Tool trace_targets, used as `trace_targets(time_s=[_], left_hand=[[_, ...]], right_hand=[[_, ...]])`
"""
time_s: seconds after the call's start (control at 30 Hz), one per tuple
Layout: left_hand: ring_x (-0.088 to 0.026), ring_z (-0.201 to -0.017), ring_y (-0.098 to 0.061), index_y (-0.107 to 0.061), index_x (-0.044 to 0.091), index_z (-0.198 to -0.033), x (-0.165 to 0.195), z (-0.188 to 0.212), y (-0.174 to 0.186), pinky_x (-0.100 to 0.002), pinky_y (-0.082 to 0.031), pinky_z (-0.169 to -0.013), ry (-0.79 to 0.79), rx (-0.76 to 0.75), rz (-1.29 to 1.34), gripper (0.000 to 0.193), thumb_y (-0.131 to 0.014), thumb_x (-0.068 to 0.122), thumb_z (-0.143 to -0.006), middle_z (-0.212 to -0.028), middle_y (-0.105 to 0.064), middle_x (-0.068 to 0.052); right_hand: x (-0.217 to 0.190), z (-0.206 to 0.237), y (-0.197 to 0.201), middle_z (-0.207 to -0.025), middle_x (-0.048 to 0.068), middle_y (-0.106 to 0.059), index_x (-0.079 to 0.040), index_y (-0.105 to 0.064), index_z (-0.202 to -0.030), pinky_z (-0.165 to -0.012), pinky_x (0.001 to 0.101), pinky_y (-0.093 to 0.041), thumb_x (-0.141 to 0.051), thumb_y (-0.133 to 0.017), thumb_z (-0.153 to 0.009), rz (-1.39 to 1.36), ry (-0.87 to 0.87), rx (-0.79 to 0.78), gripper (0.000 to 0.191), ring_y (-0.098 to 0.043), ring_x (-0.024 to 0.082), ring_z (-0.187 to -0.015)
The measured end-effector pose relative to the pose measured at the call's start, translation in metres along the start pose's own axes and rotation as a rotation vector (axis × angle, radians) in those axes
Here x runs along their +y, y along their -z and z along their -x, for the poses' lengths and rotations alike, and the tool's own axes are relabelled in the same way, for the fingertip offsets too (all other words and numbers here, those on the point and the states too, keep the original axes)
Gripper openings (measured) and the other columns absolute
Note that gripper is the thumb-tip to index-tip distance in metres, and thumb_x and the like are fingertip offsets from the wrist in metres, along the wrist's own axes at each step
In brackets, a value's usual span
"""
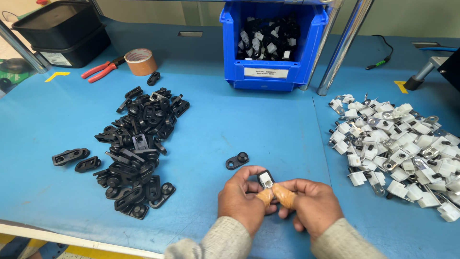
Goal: The person picks a black plastic bracket from a pile on the workbench, presses a white metal clip piece into it by hand, and sets the assembled part down on the table, repeating this assembly cycle one part at a time throughout the episode.
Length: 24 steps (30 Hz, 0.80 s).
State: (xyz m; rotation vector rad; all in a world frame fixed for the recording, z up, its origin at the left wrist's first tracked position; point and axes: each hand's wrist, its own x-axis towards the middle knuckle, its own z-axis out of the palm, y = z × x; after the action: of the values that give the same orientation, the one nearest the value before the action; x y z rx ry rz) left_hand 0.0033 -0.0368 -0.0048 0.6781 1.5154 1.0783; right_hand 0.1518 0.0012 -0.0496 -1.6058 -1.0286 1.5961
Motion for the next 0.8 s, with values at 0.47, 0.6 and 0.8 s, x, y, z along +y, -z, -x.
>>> trace_targets(time_s=[0.47,0.6,0.8], left_hand=[[-0.009,-0.07,-0.07,-0.063,0.019,-0.13,0.015,0.015,-0.004,-0.024,-0.065,-0.062,-0.04,0.017,-0.24,0.05,-0.075,-0.002,-0.086,-0.084,-0.067,-0.002],[-0.009,-0.068,-0.069,-0.065,0.014,-0.122,0.015,0.015,-0.004,-0.024,-0.064,-0.061,-0.05,-0.01,-0.292,0.041,-0.073,-0.003,-0.086,-0.082,-0.067,-0.002],[-0.009,-0.07,-0.074,-0.067,0.011,-0.118,0.01,0.01,-0.006,-0.025,-0.065,-0.059,-0.033,0.013,-0.247,0.038,-0.075,-0.003,-0.083,-0.082,-0.072,-0.003]], right_hand=[[-0.024,0.011,0.006,-0.09,0.011,-0.077,-0.004,-0.072,-0.125,-0.039,0.0274,-0.044,-0.012,-0.069,-0.095,0.103,0.02,-0.059,0.031,-0.062,0.015,-0.06],[-0.021,0.009,0.005,-0.093,0.009,-0.079,-0.014,-0.073,-0.129,-0.041,0.0267,-0.046,-0.006,-0.065,-0.091,0.145,0.144,-0.11,0.04,-0.062,0.014,-0.06],[-0.009,0.024,0.011,-0.113,0.005,-0.075,-0.013,-0.072,-0.133,-0.064,0.0233,-0.057,-0.005,-0.065,-0.09,0.552,0.966,-0.042,0.044,-0.07,0.008,-0.083]])
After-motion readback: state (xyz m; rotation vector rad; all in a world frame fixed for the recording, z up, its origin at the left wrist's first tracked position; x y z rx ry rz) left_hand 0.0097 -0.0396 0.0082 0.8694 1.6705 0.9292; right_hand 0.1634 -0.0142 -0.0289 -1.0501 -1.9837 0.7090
